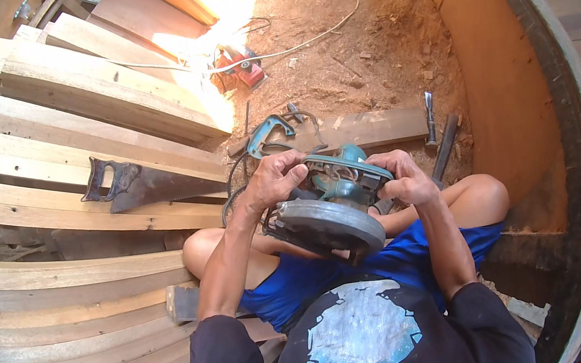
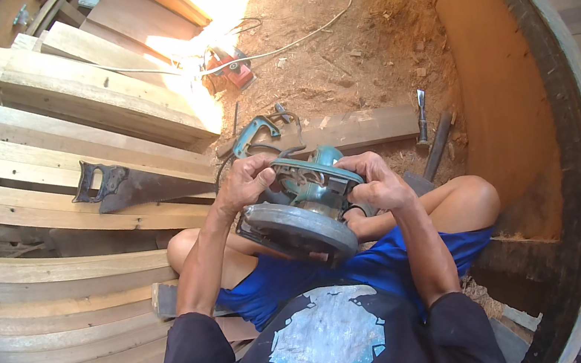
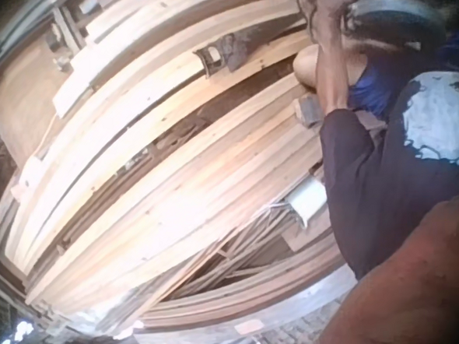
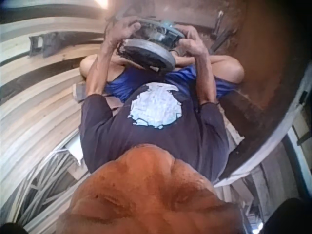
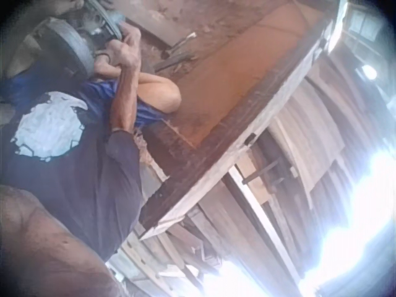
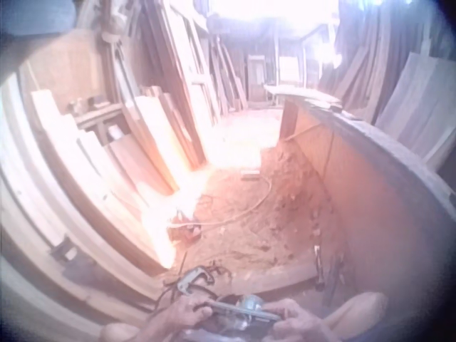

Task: The person sits on the ground and uses a small tool to loosen components on a circular saw, then inspects the tool base and guard by hand.

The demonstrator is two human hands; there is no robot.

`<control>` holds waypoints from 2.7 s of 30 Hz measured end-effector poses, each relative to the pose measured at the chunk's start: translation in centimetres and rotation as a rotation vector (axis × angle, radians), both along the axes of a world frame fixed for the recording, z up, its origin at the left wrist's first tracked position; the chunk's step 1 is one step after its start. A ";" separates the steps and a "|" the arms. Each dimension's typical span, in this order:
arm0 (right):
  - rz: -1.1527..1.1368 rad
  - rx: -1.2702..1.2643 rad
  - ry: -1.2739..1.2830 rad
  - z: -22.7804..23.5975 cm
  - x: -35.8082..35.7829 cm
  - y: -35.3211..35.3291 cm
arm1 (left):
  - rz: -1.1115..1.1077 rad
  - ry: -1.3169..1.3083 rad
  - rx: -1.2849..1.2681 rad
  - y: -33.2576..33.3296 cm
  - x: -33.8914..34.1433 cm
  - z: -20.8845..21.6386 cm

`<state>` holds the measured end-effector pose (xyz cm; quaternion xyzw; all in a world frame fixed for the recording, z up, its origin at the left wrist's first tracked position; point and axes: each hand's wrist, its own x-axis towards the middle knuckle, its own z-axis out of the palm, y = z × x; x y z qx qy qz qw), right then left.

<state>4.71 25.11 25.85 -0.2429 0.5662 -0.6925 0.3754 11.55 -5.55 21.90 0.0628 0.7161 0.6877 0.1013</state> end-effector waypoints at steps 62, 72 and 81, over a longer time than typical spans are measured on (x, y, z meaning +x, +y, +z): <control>-0.154 0.416 0.377 -5.7 3.6 -3.3 | 0.140 -0.437 0.008 1.1 1.2 -10.0; -0.135 0.356 0.231 -7.3 3.4 -3.2 | 0.084 -0.488 0.211 0.8 1.6 -11.4; -0.258 0.354 0.019 -10.2 4.7 -1.8 | 0.146 -0.533 0.214 0.1 2.1 -12.7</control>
